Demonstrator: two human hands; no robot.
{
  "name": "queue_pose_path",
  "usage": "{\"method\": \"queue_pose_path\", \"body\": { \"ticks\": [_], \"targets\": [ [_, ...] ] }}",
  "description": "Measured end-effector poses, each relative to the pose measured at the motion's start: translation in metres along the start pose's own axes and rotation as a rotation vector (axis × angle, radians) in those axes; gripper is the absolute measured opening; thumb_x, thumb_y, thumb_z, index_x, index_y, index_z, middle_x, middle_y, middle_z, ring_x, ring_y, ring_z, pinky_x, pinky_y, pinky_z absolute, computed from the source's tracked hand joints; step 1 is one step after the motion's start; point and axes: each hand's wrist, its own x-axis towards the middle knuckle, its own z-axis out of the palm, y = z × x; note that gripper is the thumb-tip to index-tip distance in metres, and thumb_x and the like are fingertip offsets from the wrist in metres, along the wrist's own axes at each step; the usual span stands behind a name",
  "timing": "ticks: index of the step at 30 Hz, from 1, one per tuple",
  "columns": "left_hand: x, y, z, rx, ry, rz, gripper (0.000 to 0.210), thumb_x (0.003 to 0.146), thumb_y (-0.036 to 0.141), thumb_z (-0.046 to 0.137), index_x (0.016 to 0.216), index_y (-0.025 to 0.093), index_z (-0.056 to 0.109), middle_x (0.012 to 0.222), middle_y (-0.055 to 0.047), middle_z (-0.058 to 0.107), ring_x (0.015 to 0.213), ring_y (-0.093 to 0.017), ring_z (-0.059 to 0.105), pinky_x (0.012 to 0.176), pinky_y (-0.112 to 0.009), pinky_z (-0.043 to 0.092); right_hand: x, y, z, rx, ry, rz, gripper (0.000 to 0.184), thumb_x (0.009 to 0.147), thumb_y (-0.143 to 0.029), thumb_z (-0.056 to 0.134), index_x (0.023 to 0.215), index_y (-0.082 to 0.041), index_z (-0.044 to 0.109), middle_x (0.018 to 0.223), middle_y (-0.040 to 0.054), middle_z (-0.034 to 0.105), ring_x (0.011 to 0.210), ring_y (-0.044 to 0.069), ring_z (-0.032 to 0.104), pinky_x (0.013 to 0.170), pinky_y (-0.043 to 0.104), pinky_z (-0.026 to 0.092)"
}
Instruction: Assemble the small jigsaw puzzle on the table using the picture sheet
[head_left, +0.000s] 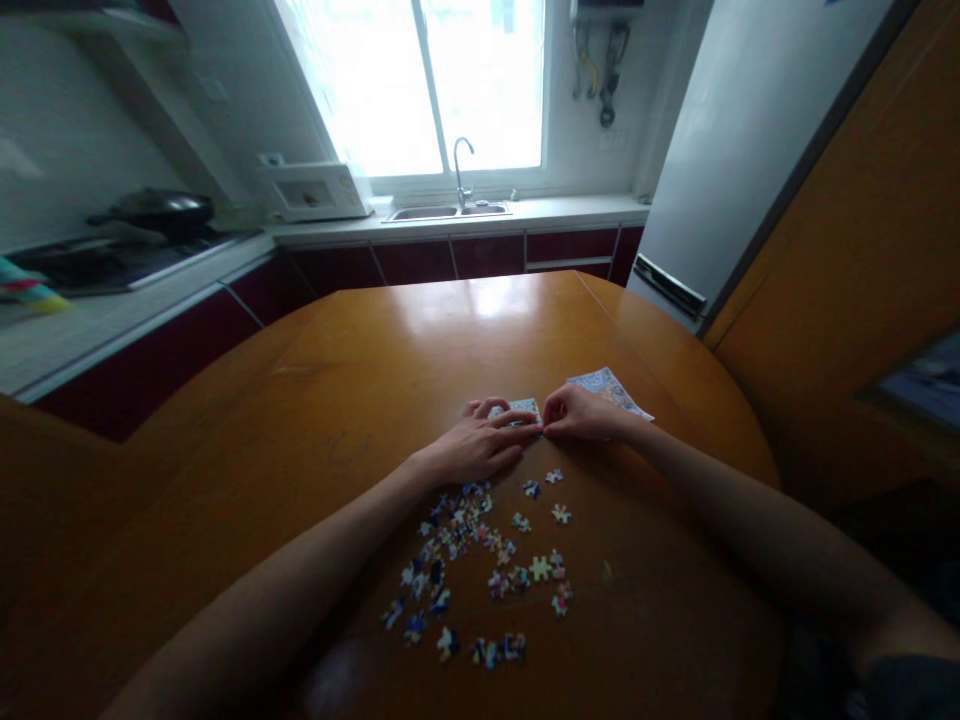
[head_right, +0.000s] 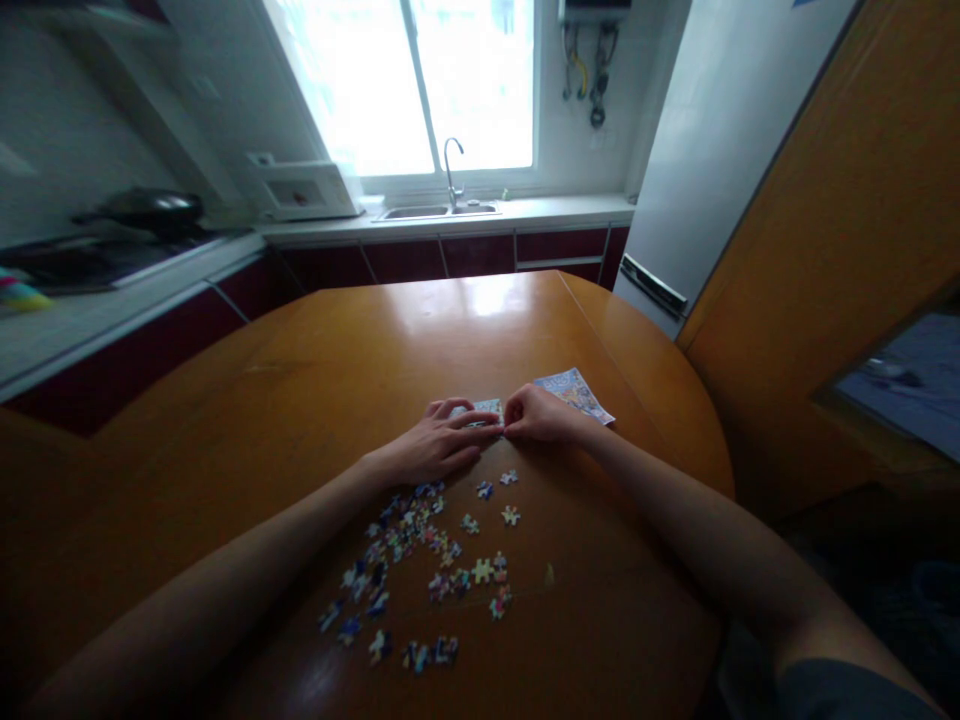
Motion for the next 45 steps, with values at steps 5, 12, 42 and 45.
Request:
{"method": "queue_pose_path", "body": {
  "ticks": [5,12,42,45],
  "targets": [
    [-0.001,0.001,0.001,-0.006,-0.001,-0.010,0.047,0.101,0.045,0.036,0.148,0.046,0.034,0.149,0.007,0.047,0.131,-0.030,0.033,0.110,-0.052,0.022,0.000,0.000,0.000,0.000,0.005,0.002,0.014,0.070,-0.028,0.068,0.073,-0.015,0.073,0.062,0.0003,0.064,0.058,0.013,0.053,0.053,0.023,0.036],
    [-0.001,-0.001,0.002,-0.003,-0.018,-0.012,0.050,0.101,0.045,0.035,0.151,0.041,0.032,0.151,0.007,0.045,0.132,-0.031,0.031,0.111,-0.052,0.021,0.000,-0.001,0.001,0.014,0.010,0.001,0.013,0.069,-0.026,0.069,0.074,-0.015,0.073,0.064,0.0009,0.066,0.058,0.013,0.054,0.053,0.023,0.037],
    [-0.003,-0.002,0.002,-0.061,-0.012,-0.020,0.048,0.104,0.047,0.026,0.150,0.040,0.033,0.151,0.006,0.045,0.133,-0.029,0.031,0.113,-0.048,0.018,-0.058,-0.087,0.017,-0.187,-0.588,-0.390,0.012,0.079,-0.015,0.064,0.087,-0.017,0.073,0.081,0.0018,0.070,0.066,0.011,0.057,0.061,0.022,0.039],
    [-0.003,-0.002,0.000,-0.055,-0.015,-0.019,0.048,0.104,0.047,0.026,0.150,0.040,0.033,0.152,0.007,0.044,0.133,-0.028,0.031,0.113,-0.047,0.018,-0.069,-0.099,0.025,-0.372,-0.582,-0.434,0.010,0.078,-0.015,0.063,0.082,-0.019,0.071,0.083,0.0019,0.071,0.067,0.013,0.057,0.060,0.025,0.036]
  ]
}}
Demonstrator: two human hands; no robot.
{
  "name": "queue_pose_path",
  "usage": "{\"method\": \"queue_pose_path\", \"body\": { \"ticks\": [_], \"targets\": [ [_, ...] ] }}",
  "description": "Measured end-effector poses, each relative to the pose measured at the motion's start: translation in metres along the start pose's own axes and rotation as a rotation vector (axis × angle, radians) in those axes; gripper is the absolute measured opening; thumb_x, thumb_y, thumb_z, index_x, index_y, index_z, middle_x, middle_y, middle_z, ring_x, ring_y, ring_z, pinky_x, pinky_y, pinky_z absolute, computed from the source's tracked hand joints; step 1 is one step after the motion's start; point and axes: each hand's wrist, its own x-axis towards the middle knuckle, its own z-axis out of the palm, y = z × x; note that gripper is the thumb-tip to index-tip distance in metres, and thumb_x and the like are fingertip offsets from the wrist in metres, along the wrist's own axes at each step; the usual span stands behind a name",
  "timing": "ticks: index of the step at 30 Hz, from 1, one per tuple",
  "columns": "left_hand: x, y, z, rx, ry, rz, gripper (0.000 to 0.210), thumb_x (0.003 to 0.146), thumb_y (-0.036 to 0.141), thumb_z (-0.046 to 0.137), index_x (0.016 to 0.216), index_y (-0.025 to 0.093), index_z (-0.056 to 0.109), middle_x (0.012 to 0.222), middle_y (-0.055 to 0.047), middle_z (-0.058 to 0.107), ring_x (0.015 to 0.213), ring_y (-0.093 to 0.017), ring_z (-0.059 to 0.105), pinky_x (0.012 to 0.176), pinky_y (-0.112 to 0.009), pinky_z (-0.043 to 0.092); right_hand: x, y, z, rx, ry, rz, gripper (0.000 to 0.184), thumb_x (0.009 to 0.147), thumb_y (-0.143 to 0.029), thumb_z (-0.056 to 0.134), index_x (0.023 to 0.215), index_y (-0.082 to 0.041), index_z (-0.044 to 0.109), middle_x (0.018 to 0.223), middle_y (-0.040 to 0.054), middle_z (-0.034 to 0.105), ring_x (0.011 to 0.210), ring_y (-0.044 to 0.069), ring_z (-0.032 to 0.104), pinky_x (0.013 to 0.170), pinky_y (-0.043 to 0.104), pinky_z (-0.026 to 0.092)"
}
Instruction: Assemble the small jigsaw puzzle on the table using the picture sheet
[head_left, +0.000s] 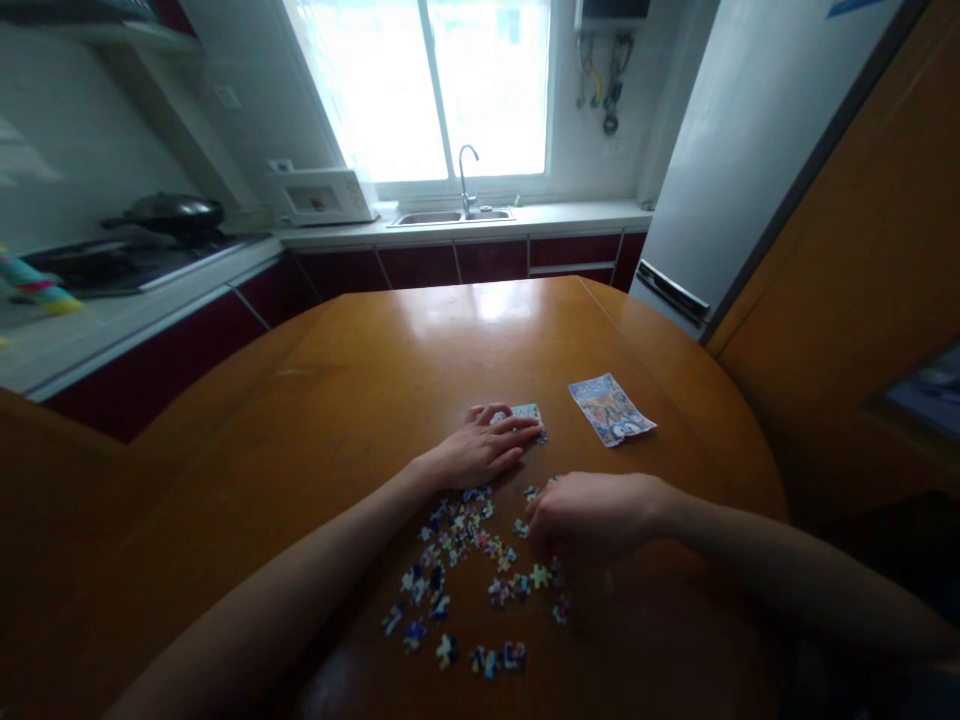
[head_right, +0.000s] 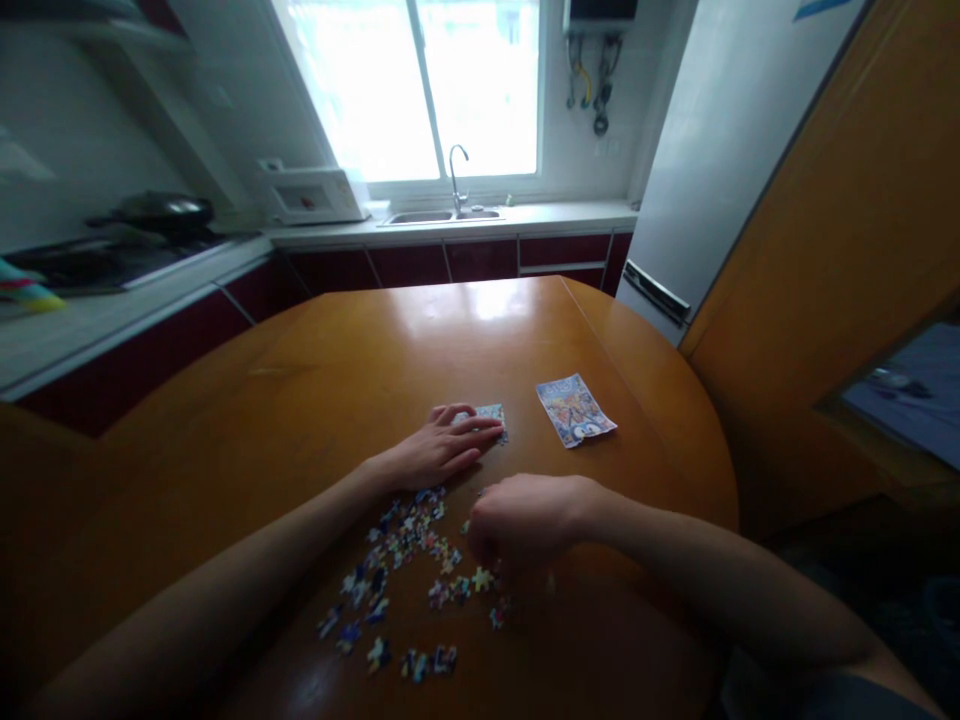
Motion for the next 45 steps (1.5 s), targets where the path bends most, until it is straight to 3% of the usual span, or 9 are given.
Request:
{"method": "queue_pose_path", "body": {
  "ticks": [5,18,30,37,39,41,43,45],
  "targets": [
    [0.000,0.000,-0.001,0.009,-0.015,0.005,0.048,0.104,0.047,0.027,0.151,0.040,0.031,0.153,0.007,0.042,0.133,-0.028,0.031,0.113,-0.048,0.017,0.003,-0.010,0.009,-0.170,-0.002,0.071,0.004,0.077,-0.020,0.066,0.076,-0.019,0.069,0.080,0.0046,0.071,0.069,0.017,0.059,0.058,0.027,0.035],
    [0.000,-0.001,0.001,-0.003,-0.012,-0.001,0.048,0.103,0.050,0.027,0.150,0.041,0.033,0.152,0.007,0.044,0.133,-0.028,0.031,0.112,-0.047,0.018,0.007,-0.015,0.015,-0.227,-0.038,0.099,0.009,0.077,-0.024,0.068,0.077,-0.015,0.071,0.083,0.0081,0.072,0.069,0.019,0.064,0.058,0.028,0.039],
    [0.000,0.001,-0.002,0.007,-0.009,-0.007,0.048,0.103,0.051,0.028,0.150,0.041,0.034,0.152,0.006,0.044,0.134,-0.028,0.031,0.113,-0.046,0.017,0.006,-0.013,0.028,-0.265,0.069,0.070,0.011,0.084,-0.013,0.060,0.089,-0.011,0.069,0.091,0.0118,0.072,0.081,0.021,0.067,0.067,0.029,0.047],
    [0.000,0.001,-0.002,-0.011,-0.009,-0.010,0.048,0.103,0.051,0.029,0.150,0.042,0.033,0.152,0.007,0.044,0.134,-0.028,0.031,0.113,-0.047,0.017,0.000,-0.014,0.012,-0.104,0.056,0.062,0.013,0.080,-0.015,0.063,0.090,-0.016,0.071,0.083,0.0065,0.072,0.073,0.018,0.063,0.066,0.029,0.044],
    [0.000,0.000,0.000,-0.013,-0.005,-0.010,0.048,0.102,0.051,0.029,0.150,0.042,0.034,0.151,0.006,0.045,0.133,-0.028,0.031,0.113,-0.047,0.018,0.000,-0.005,0.002,0.050,0.144,0.079,0.018,0.081,-0.010,0.059,0.091,-0.018,0.072,0.082,0.0043,0.072,0.073,0.015,0.062,0.068,0.027,0.044],
    [0.001,-0.001,0.001,-0.007,-0.005,-0.003,0.046,0.102,0.051,0.031,0.147,0.042,0.039,0.151,0.006,0.045,0.132,-0.029,0.032,0.113,-0.048,0.018,0.002,0.010,-0.005,0.252,0.343,0.085,0.020,0.084,-0.010,0.055,0.088,-0.016,0.074,0.083,0.0044,0.072,0.075,0.013,0.062,0.069,0.025,0.046],
    [0.001,-0.002,0.003,0.001,-0.008,0.004,0.044,0.102,0.052,0.033,0.143,0.042,0.045,0.151,0.006,0.045,0.133,-0.030,0.031,0.112,-0.050,0.019,0.004,0.031,-0.010,0.442,0.609,0.180,0.015,0.085,-0.017,0.059,0.086,-0.013,0.074,0.080,0.0056,0.072,0.071,0.013,0.062,0.065,0.025,0.048],
    [0.001,-0.002,0.004,0.002,-0.004,0.003,0.044,0.101,0.053,0.034,0.141,0.041,0.048,0.151,0.005,0.045,0.134,-0.031,0.031,0.112,-0.050,0.020,0.005,0.051,-0.013,0.610,0.736,0.282,0.013,0.081,-0.018,0.063,0.082,-0.011,0.073,0.068,0.0052,0.070,0.063,0.013,0.063,0.059,0.025,0.049]
  ]
}}
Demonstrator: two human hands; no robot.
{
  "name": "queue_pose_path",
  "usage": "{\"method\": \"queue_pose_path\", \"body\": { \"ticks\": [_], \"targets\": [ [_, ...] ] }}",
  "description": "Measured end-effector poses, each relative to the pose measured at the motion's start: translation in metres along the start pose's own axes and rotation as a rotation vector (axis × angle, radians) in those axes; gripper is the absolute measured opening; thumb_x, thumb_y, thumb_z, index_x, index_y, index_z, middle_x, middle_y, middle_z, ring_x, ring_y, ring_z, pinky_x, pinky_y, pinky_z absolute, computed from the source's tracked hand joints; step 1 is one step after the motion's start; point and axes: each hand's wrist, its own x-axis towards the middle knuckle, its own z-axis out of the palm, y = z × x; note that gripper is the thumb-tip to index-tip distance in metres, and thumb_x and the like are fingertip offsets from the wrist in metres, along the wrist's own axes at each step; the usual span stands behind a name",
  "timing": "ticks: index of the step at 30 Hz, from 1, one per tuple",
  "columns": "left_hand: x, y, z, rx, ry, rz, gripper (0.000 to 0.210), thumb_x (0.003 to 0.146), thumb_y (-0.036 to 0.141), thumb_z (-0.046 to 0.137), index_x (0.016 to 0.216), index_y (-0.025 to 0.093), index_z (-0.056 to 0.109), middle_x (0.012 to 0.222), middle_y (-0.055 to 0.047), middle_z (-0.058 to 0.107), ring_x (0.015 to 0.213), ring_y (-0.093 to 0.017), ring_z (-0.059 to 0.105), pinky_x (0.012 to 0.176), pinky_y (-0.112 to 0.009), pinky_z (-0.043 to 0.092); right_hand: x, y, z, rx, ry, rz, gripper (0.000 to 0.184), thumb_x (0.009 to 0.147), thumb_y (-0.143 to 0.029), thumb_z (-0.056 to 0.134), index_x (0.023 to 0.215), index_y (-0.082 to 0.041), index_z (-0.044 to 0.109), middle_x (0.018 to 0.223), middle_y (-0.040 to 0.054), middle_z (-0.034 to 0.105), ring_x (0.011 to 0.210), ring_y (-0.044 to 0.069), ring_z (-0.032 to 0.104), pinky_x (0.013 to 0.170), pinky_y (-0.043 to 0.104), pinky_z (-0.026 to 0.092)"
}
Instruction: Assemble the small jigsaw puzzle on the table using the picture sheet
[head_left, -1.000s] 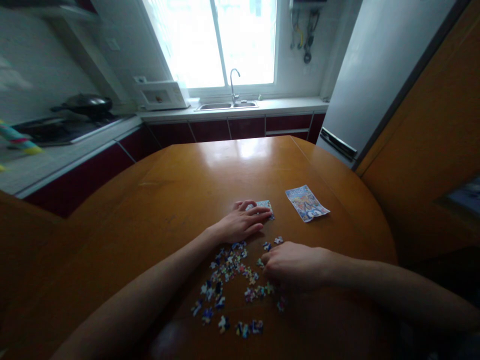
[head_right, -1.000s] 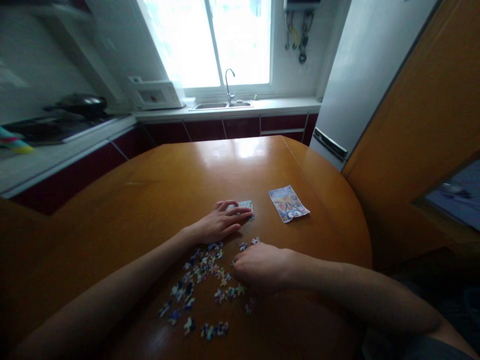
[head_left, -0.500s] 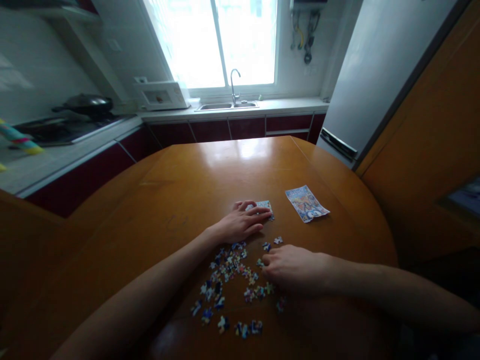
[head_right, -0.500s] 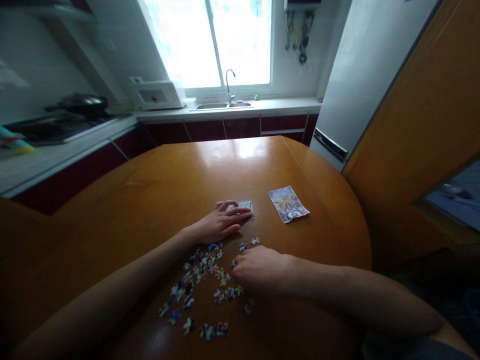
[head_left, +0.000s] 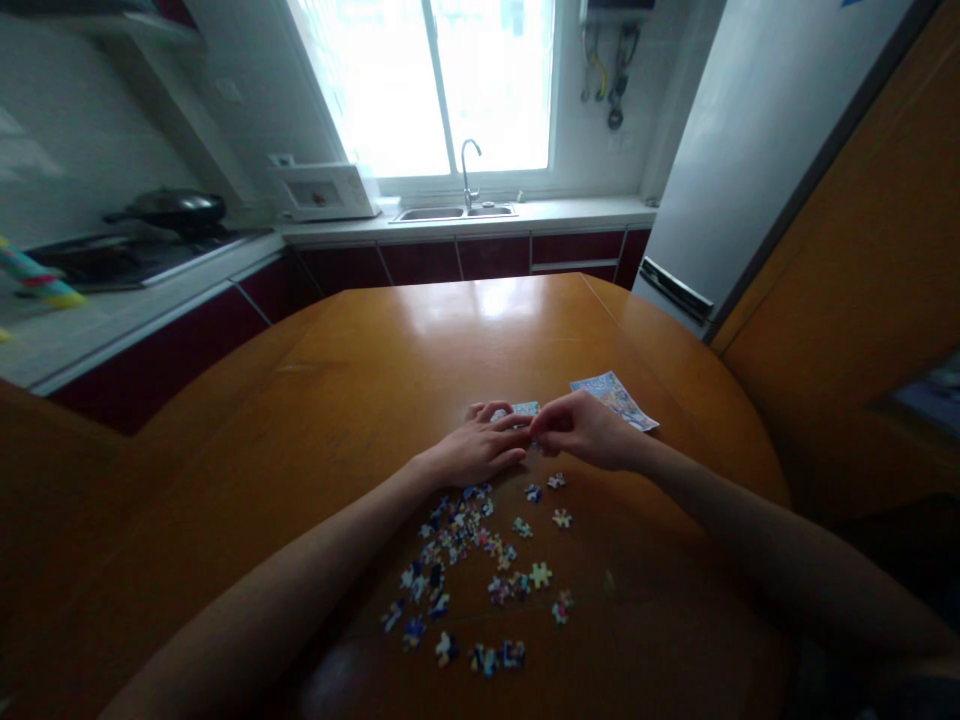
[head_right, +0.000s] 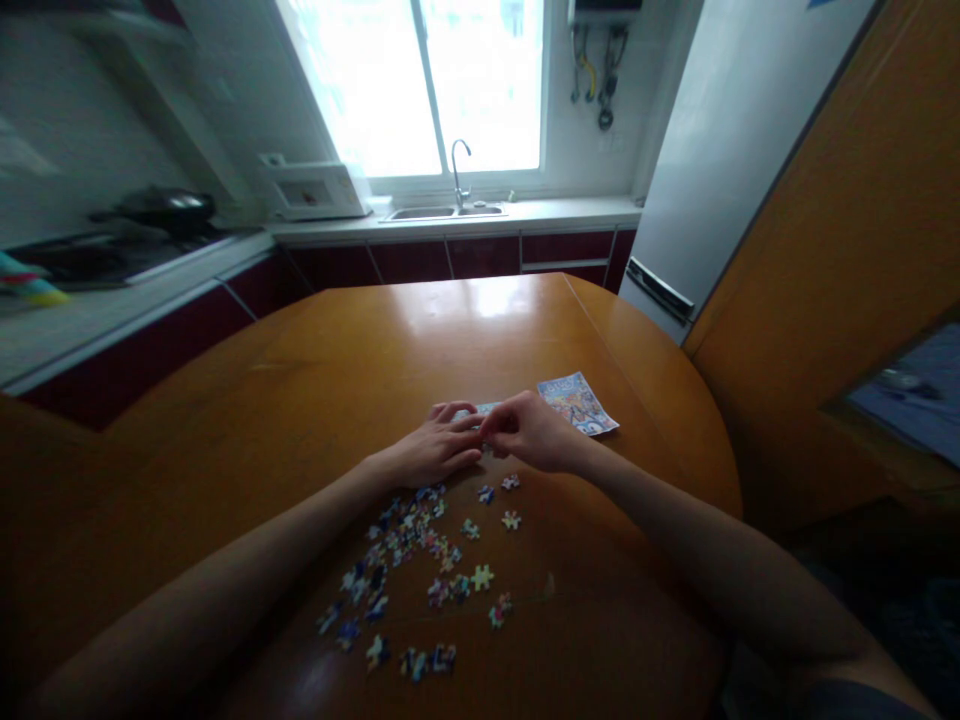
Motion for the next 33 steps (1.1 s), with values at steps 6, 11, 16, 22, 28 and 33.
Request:
{"method": "queue_pose_path", "body": {
  "ticks": [6,11,16,22,28,33],
  "targets": [
    [-0.001,0.001,-0.001,-0.028,0.023,-0.015,0.047,0.102,0.051,0.034,0.147,0.042,0.039,0.153,0.006,0.042,0.136,-0.030,0.030,0.113,-0.051,0.021,0.016,0.025,-0.016,0.248,0.093,0.198,0.018,0.075,-0.021,0.070,0.089,-0.011,0.074,0.065,0.0051,0.072,0.062,0.015,0.069,0.068,0.030,0.059],
    [-0.001,0.003,-0.004,-0.061,0.043,-0.032,0.047,0.102,0.049,0.034,0.148,0.043,0.036,0.152,0.007,0.043,0.134,-0.029,0.031,0.113,-0.049,0.023,0.017,0.032,-0.018,0.136,0.053,0.206,0.016,0.076,-0.022,0.069,0.087,-0.011,0.073,0.074,0.0070,0.075,0.070,0.016,0.071,0.071,0.030,0.060],
    [-0.002,0.004,-0.005,-0.049,0.050,-0.032,0.045,0.102,0.048,0.034,0.147,0.041,0.040,0.150,0.006,0.047,0.134,-0.029,0.031,0.113,-0.051,0.022,0.016,0.035,-0.023,-0.147,-0.043,0.173,0.012,0.076,-0.019,0.067,0.080,-0.011,0.074,0.070,0.0080,0.074,0.060,0.015,0.067,0.056,0.025,0.052],
    [-0.002,0.004,-0.004,-0.052,0.040,-0.006,0.045,0.102,0.048,0.035,0.145,0.040,0.043,0.148,0.004,0.049,0.135,-0.030,0.031,0.112,-0.052,0.022,0.014,0.035,-0.024,-0.326,-0.118,0.089,0.013,0.072,-0.023,0.073,0.080,-0.014,0.076,0.069,0.0035,0.072,0.062,0.014,0.060,0.057,0.024,0.042],
    [-0.002,0.009,-0.010,-0.102,0.002,0.041,0.047,0.102,0.048,0.037,0.147,0.038,0.040,0.147,0.005,0.051,0.138,-0.029,0.029,0.114,-0.051,0.023,0.017,0.042,-0.019,-0.421,-0.148,0.063,0.012,0.072,-0.020,0.072,0.082,-0.015,0.077,0.068,0.0020,0.070,0.060,0.012,0.058,0.057,0.024,0.038],
    [-0.002,0.009,-0.010,-0.103,-0.017,0.068,0.046,0.102,0.049,0.036,0.147,0.041,0.040,0.147,0.007,0.051,0.140,-0.028,0.028,0.115,-0.050,0.023,0.017,0.045,-0.020,-0.464,-0.139,0.051,0.012,0.071,-0.019,0.073,0.081,-0.015,0.076,0.065,0.0007,0.068,0.058,0.011,0.054,0.055,0.024,0.036]
  ]
}}
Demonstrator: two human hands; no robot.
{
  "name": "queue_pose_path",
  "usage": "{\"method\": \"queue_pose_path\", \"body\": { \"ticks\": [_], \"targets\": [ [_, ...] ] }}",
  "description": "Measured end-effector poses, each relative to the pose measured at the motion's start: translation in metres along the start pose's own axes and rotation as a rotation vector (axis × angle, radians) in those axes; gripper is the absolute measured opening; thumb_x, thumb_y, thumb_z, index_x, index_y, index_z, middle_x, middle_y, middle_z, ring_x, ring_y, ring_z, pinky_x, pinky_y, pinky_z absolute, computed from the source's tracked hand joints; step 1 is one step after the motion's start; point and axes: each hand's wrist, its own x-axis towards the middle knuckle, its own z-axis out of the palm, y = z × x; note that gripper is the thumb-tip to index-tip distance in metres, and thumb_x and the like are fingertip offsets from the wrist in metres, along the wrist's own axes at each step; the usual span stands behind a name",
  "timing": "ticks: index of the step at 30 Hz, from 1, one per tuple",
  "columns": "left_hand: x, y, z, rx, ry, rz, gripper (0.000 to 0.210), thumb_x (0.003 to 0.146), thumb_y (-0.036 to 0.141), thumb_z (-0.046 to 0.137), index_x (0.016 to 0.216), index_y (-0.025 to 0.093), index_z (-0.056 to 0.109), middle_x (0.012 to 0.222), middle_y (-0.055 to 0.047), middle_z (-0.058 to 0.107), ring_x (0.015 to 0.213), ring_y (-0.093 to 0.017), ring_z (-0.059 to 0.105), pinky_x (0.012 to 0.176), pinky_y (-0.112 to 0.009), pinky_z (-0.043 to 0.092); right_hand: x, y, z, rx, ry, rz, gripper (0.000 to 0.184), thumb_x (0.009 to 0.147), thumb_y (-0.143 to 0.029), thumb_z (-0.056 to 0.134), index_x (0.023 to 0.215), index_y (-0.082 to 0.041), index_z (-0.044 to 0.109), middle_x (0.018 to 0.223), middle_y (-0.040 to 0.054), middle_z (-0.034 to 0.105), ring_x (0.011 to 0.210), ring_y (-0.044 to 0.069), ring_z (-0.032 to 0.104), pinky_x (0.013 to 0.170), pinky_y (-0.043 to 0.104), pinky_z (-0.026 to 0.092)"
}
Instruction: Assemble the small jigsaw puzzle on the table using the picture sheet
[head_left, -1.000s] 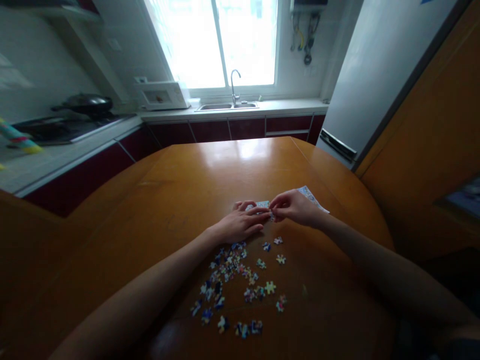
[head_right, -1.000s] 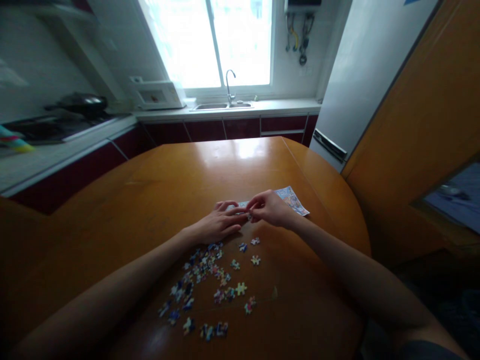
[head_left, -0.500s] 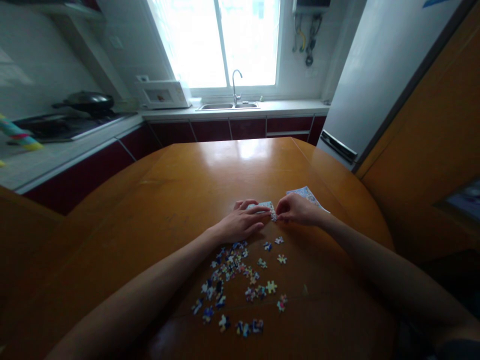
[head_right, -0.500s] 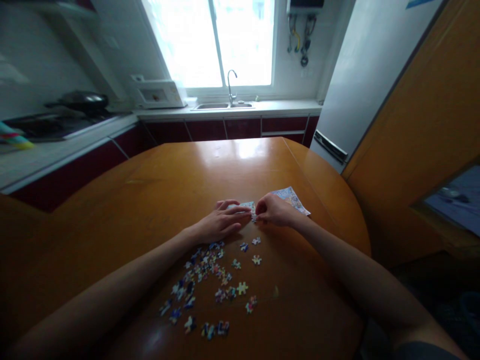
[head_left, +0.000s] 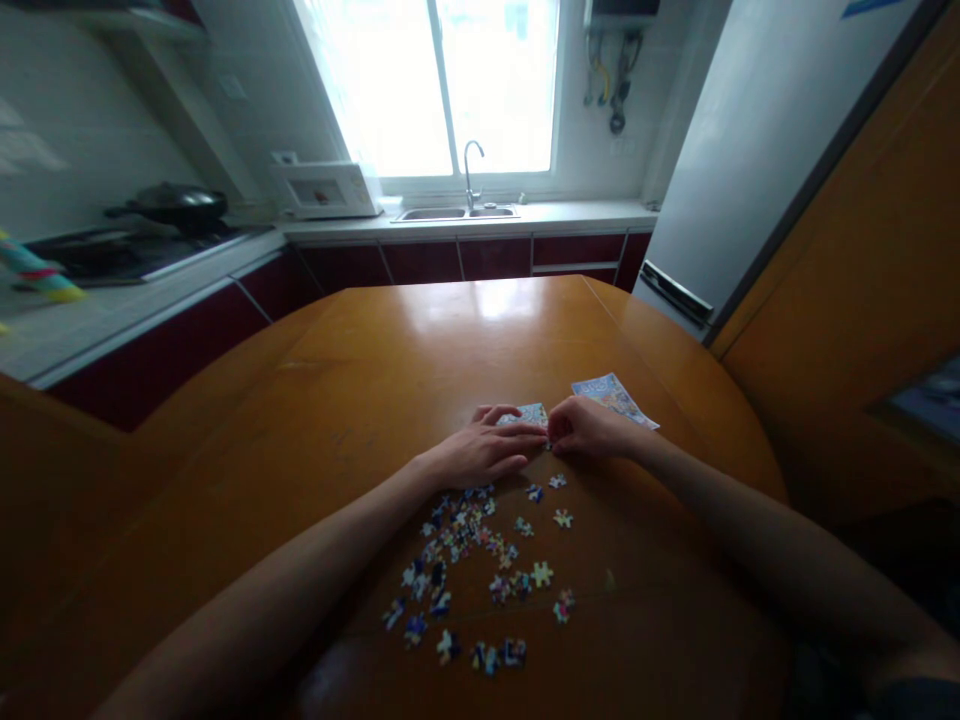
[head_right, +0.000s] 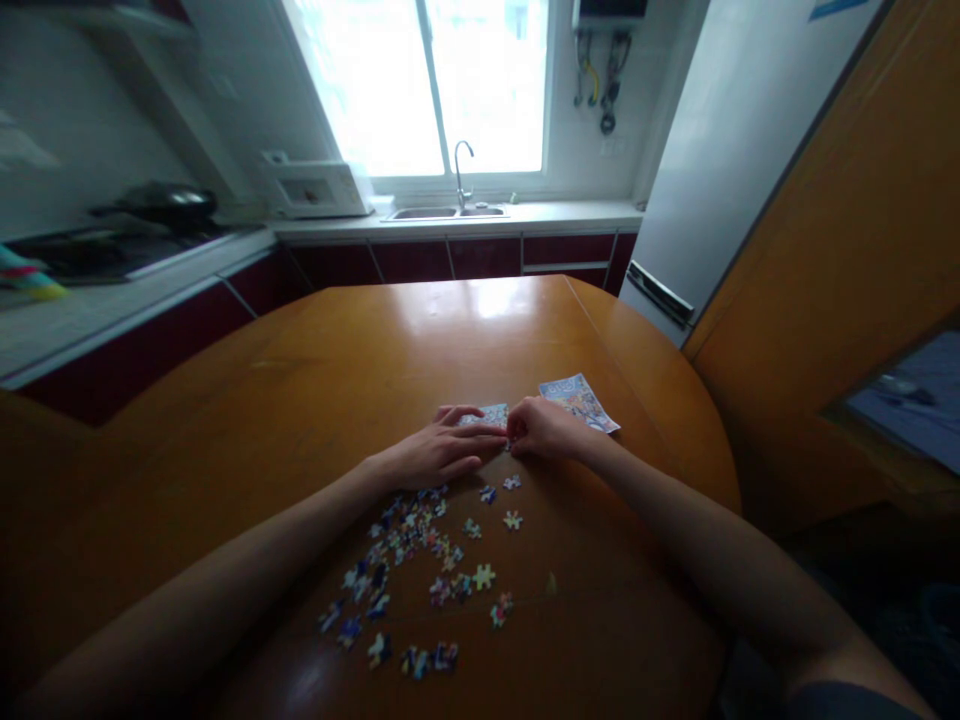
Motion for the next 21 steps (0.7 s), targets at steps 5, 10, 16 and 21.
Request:
{"method": "queue_pose_path", "body": {
  "ticks": [5,10,16,21],
  "targets": [
    [-0.0001,-0.0003,-0.0003,0.007,0.001,0.019,0.045,0.102,0.048,0.035,0.146,0.043,0.040,0.149,0.008,0.048,0.141,-0.029,0.027,0.115,-0.051,0.024,-0.0001,0.0026,-0.0011,-0.014,-0.009,-0.007,0.010,0.072,-0.021,0.072,0.079,-0.015,0.076,0.065,0.0005,0.067,0.057,0.012,0.055,0.054,0.023,0.036],
    [-0.0001,-0.0003,-0.0007,0.015,-0.002,0.015,0.044,0.102,0.047,0.036,0.146,0.043,0.040,0.150,0.010,0.047,0.141,-0.029,0.027,0.115,-0.050,0.024,-0.0008,0.0030,-0.0015,-0.022,-0.013,-0.010,0.010,0.073,-0.021,0.071,0.080,-0.015,0.076,0.067,0.0015,0.069,0.058,0.012,0.056,0.055,0.023,0.037],
    [0.0005,0.0000,-0.0014,0.037,-0.010,0.032,0.043,0.102,0.046,0.036,0.144,0.043,0.043,0.150,0.010,0.046,0.140,-0.029,0.027,0.116,-0.050,0.023,-0.0008,-0.0013,-0.0013,-0.030,0.002,-0.008,0.010,0.074,-0.021,0.070,0.079,-0.015,0.076,0.067,0.0019,0.069,0.058,0.012,0.056,0.055,0.023,0.036],
    [0.0009,0.0001,-0.0009,0.035,-0.006,0.020,0.042,0.102,0.046,0.036,0.143,0.043,0.044,0.150,0.009,0.047,0.140,-0.028,0.029,0.116,-0.049,0.023,-0.0010,-0.0018,-0.0029,-0.023,-0.007,-0.017,0.011,0.075,-0.022,0.071,0.080,-0.014,0.076,0.066,0.0020,0.068,0.058,0.012,0.055,0.054,0.023,0.037]
  ]
}}
